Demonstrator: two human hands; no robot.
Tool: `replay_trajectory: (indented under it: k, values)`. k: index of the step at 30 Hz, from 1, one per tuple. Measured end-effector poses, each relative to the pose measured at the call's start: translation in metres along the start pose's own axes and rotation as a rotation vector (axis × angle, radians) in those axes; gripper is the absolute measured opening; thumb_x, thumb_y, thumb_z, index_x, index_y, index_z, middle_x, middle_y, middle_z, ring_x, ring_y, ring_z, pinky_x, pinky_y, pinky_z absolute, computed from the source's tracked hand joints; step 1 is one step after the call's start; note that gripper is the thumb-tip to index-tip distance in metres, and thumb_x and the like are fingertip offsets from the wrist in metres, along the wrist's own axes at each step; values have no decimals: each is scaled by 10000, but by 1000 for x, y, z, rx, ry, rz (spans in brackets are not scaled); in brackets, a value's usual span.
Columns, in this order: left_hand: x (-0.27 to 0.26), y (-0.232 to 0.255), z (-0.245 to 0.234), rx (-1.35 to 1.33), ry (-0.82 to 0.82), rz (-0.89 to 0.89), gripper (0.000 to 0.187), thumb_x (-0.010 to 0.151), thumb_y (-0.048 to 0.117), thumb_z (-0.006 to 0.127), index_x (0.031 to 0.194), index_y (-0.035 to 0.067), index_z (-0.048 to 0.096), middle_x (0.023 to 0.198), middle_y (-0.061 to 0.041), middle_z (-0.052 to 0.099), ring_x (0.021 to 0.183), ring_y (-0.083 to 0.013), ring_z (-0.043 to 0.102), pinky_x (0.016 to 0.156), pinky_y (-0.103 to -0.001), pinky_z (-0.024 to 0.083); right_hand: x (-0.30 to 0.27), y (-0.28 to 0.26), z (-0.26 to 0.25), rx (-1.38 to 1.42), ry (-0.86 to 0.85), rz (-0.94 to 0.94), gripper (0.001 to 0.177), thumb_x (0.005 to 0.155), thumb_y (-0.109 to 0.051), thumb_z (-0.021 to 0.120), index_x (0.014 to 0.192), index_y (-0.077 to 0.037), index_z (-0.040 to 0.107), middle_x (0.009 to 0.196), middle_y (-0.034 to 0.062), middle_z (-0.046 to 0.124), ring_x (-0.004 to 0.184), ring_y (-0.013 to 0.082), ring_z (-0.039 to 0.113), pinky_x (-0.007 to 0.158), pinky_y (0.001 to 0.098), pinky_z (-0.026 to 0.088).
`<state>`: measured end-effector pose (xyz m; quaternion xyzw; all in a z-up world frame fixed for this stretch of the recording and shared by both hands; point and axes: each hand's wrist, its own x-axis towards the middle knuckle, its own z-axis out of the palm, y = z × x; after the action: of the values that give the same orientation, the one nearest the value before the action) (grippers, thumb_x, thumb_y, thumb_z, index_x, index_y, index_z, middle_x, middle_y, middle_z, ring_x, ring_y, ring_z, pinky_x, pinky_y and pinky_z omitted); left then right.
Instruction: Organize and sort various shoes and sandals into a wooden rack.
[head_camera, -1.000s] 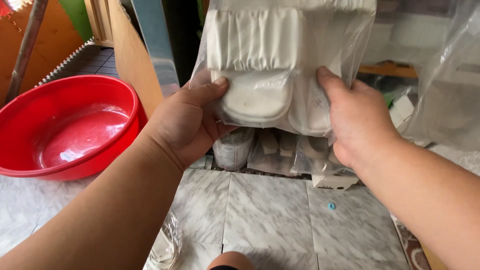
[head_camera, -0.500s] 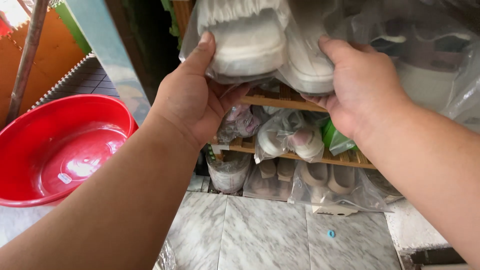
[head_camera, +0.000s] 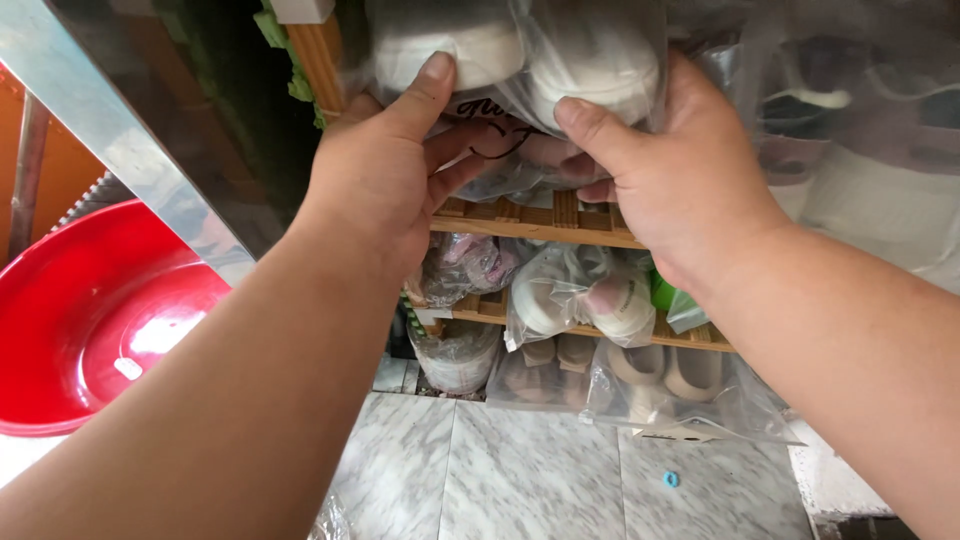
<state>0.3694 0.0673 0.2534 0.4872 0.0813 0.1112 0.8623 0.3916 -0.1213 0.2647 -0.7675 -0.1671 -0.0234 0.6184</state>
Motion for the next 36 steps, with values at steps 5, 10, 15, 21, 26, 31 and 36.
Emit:
replay_trajectory:
  k: [5,10,15,21,26,31,36]
  values:
    - [4,-5,2,193,152,9,433,853,378,699,1152,83,596,1046,-52,717,858,-207,752,741,-376,626,9,0,14,-39,47,88,364,940,-254,708,1260,-151,568,1024,6,755,802,148,707,660,326,582]
    - [3,-16,-9,322,238,-5,510,835,495,654,1084,50,639,915,-82,736,730,-215,742,652,-369,613,11,10,13,-21,-23,153,459,901,-281,716,1315,-198,534,1075,13,744,847,156,708,675,339,604]
    - [-10,-28,-10,290,215,-1,601,802,552,682,1103,32,658,891,-87,719,658,-208,691,595,-354,575,-9,27,13,-39,19,110,601,874,-298,794,1362,-141,482,1114,10,700,926,142,713,737,325,649]
    - [-40,-39,-8,312,258,15,532,807,521,656,1086,69,627,850,-86,706,575,-187,678,549,-330,559,-49,22,23,-36,110,221,643,862,-248,773,1389,-118,427,980,59,694,777,159,684,614,312,559]
    - [-65,-74,-22,282,242,-13,488,884,463,664,1021,-5,657,811,-98,679,590,-171,659,547,-333,536,-91,48,34,21,162,319,481,894,-232,717,1278,-36,505,973,58,712,764,164,694,596,320,552]
    - [-117,-97,-29,316,234,-101,397,901,399,664,974,9,672,789,-71,662,618,-155,644,568,-313,526,-148,61,45,36,81,438,362,897,-260,693,1180,-53,604,972,56,729,798,156,689,643,312,545]
    - [-192,-134,-52,390,217,-291,323,898,328,632,1030,36,682,840,-51,684,692,-162,652,632,-330,543,-230,82,57,94,-34,556,316,904,-226,614,1166,-50,633,1038,44,784,894,161,723,728,318,573]
